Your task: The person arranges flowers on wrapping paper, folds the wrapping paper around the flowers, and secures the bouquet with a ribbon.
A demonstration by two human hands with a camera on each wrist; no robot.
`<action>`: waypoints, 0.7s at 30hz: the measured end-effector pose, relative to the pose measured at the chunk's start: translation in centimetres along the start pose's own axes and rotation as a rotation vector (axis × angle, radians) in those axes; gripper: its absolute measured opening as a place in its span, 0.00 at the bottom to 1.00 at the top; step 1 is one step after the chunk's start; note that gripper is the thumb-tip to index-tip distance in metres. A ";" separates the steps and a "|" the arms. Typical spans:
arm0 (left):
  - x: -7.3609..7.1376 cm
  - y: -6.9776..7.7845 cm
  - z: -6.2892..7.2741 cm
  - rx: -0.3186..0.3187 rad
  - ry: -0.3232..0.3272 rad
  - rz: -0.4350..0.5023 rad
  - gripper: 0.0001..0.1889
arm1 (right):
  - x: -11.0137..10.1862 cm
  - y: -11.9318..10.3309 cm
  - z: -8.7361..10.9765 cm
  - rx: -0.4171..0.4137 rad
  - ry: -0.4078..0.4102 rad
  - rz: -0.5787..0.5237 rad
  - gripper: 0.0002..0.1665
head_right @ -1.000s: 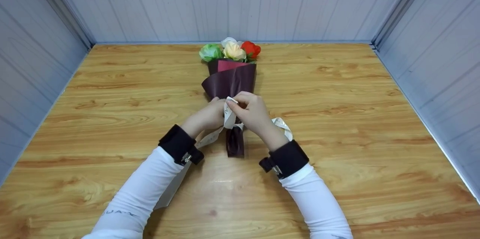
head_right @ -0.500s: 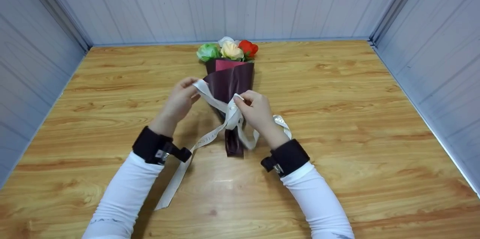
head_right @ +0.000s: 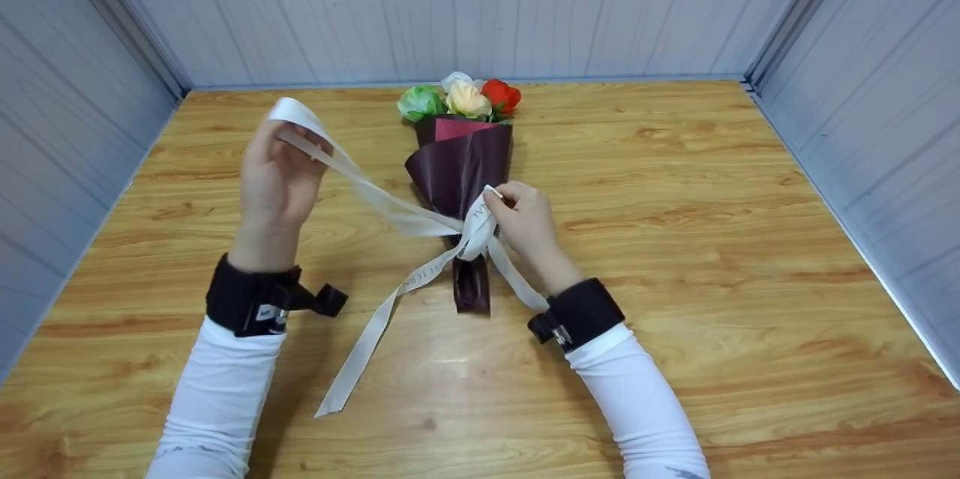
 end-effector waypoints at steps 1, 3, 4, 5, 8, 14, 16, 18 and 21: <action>0.1 0.6 0.2 0.023 0.006 0.025 0.12 | 0.0 0.1 0.0 -0.001 -0.001 0.003 0.12; 0.4 1.9 0.5 0.063 0.022 0.075 0.12 | 0.0 0.1 -0.1 0.003 -0.004 0.006 0.12; 0.6 2.6 0.7 0.082 0.031 0.092 0.12 | -0.1 0.1 -0.1 0.005 -0.006 0.006 0.12; 0.7 3.2 0.9 0.100 0.040 0.108 0.12 | -0.1 0.2 -0.1 0.007 -0.008 0.008 0.12; 1.0 5.1 1.4 0.182 0.049 0.087 0.11 | -0.1 0.2 -0.1 0.021 -0.012 -0.006 0.12; 1.6 6.8 2.4 0.236 0.011 -0.167 0.10 | 0.0 0.0 -0.1 0.044 -0.023 -0.024 0.12; 1.9 6.5 2.9 0.194 -0.039 -0.368 0.12 | 0.1 0.0 -0.1 0.045 -0.030 -0.018 0.12; 2.2 5.8 3.5 0.134 -0.114 -0.666 0.13 | 0.1 0.0 -0.1 0.043 -0.037 -0.008 0.12; 2.8 4.3 4.8 0.056 -0.285 -1.081 0.13 | 0.1 0.1 -0.3 0.040 -0.073 0.003 0.13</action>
Point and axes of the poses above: each hand's wrist, its own z-axis away from the middle knuckle, its own x-axis out of the palm, y = z × x, the point moved 2 cm from there along -z, towards the middle knuckle, and after that the axes turned 4 degrees about -x, right-handed, at the moved point
